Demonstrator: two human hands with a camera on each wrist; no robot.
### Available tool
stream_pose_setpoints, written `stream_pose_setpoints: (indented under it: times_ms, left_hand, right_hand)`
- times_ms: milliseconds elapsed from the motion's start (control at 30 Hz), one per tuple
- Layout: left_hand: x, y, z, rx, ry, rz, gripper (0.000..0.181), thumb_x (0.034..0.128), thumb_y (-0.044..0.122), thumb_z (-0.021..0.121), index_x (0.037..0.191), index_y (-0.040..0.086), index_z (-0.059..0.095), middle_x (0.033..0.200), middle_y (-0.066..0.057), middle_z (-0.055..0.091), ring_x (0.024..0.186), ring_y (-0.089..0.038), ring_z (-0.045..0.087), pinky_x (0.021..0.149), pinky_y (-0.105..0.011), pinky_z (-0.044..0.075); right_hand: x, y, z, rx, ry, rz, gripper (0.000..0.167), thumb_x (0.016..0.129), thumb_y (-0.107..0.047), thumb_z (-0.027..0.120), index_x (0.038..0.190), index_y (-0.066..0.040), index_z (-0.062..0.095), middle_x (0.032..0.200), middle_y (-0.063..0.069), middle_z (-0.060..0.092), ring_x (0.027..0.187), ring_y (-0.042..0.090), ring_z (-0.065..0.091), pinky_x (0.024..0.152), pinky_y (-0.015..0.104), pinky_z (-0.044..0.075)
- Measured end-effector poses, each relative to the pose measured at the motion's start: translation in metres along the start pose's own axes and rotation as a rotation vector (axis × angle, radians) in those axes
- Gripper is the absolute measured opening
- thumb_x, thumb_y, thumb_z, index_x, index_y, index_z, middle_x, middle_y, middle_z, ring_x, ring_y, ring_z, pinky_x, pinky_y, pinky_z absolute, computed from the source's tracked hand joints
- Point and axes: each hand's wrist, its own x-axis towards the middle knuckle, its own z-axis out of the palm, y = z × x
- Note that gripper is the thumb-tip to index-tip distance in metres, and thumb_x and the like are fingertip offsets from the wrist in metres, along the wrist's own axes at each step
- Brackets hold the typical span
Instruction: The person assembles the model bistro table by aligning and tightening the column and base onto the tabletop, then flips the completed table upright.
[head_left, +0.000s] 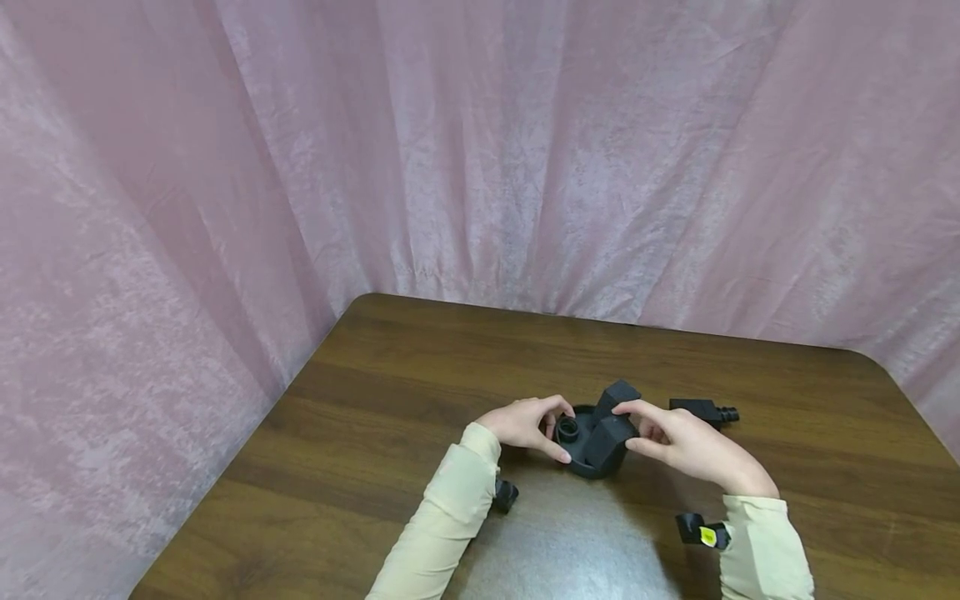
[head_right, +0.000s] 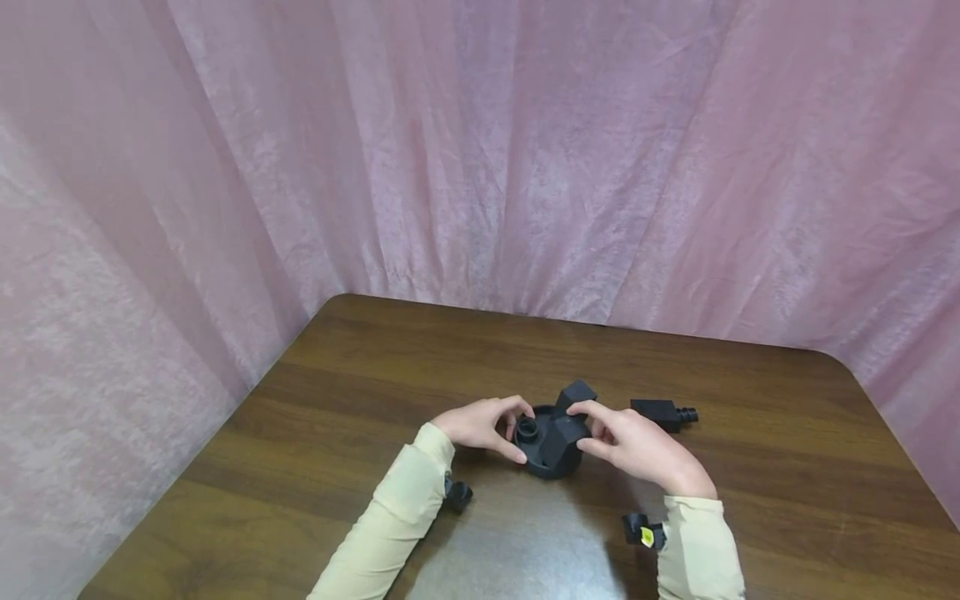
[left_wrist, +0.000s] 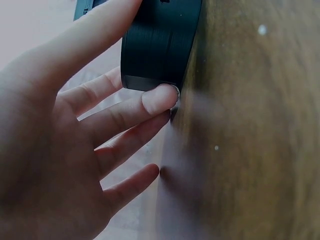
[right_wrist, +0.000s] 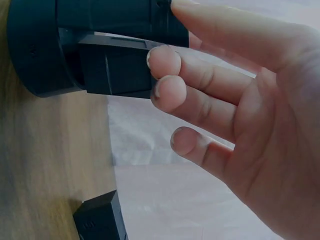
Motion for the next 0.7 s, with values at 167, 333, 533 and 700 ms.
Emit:
stream_pose_setpoints:
  times_ms: [167, 333, 533, 700]
  left_hand:
    - [-0.0002, -0.001, 0.0006, -0.002, 0.002, -0.003, 0.06, 0.0756, 0.034, 0.083, 0.125, 0.021, 0.051, 0.077, 0.007, 0.056, 0.07, -0.004, 0.052, 0.066, -0.017, 0.04]
    - [-0.0015, -0.0014, 0.0002, 0.002, 0.005, -0.003, 0.06, 0.0757, 0.034, 0.083, 0.125, 0.021, 0.051, 0.077, 0.007, 0.057, 0.07, -0.004, 0.052, 0.067, -0.017, 0.04]
    - [-0.0027, -0.0006, 0.0004, 0.0, 0.006, -0.01, 0.06, 0.0757, 0.035, 0.083, 0.125, 0.021, 0.052, 0.077, 0.006, 0.057, 0.069, -0.005, 0.052, 0.066, -0.017, 0.04]
    - [-0.0019, 0.0002, 0.0018, -0.004, 0.011, -0.021, 0.06, 0.0753, 0.034, 0.083, 0.125, 0.021, 0.052, 0.077, 0.006, 0.057, 0.068, -0.004, 0.051, 0.064, -0.017, 0.04]
  right_hand:
    - [-0.0022, -0.0007, -0.002, 0.02, -0.002, 0.026, 0.042, 0.094, -0.035, 0.063, 0.127, -0.012, 0.054, 0.077, -0.007, 0.061, 0.061, -0.003, 0.048, 0.058, 0.02, 0.041]
    - [-0.0018, -0.0018, -0.002, 0.023, 0.001, 0.037, 0.039, 0.092, -0.039, 0.064, 0.12, -0.013, 0.056, 0.077, -0.011, 0.059, 0.062, -0.003, 0.048, 0.059, 0.021, 0.042]
    - [0.0003, -0.0018, 0.0005, 0.011, 0.003, 0.046, 0.037, 0.09, -0.042, 0.066, 0.111, -0.013, 0.056, 0.074, -0.011, 0.057, 0.06, -0.003, 0.047, 0.057, 0.021, 0.041]
    - [0.0016, -0.0045, 0.0018, -0.029, -0.019, 0.105, 0.041, 0.088, -0.049, 0.065, 0.106, -0.013, 0.058, 0.072, -0.011, 0.056, 0.057, 0.0, 0.047, 0.055, 0.021, 0.04]
